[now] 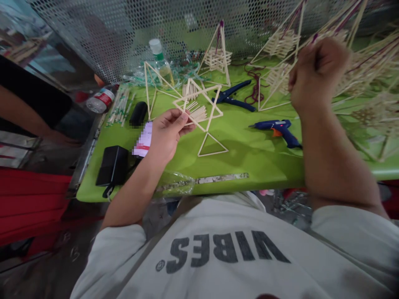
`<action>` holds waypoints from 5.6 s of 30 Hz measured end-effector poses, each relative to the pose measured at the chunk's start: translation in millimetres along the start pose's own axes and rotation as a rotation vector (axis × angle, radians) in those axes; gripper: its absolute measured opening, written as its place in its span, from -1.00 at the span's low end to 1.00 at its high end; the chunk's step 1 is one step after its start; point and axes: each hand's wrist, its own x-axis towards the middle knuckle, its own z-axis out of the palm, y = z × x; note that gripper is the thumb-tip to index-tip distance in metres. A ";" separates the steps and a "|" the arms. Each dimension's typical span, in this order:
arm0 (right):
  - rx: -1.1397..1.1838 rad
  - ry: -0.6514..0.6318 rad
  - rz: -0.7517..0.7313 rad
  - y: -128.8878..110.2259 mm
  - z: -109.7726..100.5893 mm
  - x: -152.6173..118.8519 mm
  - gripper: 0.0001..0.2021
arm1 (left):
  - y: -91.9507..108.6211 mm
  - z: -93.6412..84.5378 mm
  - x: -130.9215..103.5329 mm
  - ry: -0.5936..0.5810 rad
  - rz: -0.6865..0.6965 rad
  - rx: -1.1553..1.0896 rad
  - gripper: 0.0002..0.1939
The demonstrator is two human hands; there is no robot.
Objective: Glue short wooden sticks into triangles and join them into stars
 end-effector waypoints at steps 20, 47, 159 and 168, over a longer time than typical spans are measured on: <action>0.422 -0.543 0.134 -23.2 132.9 -85.2 -0.51 | 0.0 8.2 -7.5 -0.141 -0.181 -0.119 -0.44; 1.331 -0.239 0.239 -26.0 73.0 -40.8 -0.46 | 15.0 2.9 -10.5 -0.003 -0.070 -0.332 -0.82; 0.768 -0.427 0.190 -92.5 141.1 -122.5 -0.49 | 25.0 43.9 -37.3 -0.368 -0.073 -0.394 -0.28; 0.737 -0.404 0.212 -94.0 142.4 -120.9 -0.44 | 22.9 42.9 -37.8 -0.275 -0.105 -0.368 -0.29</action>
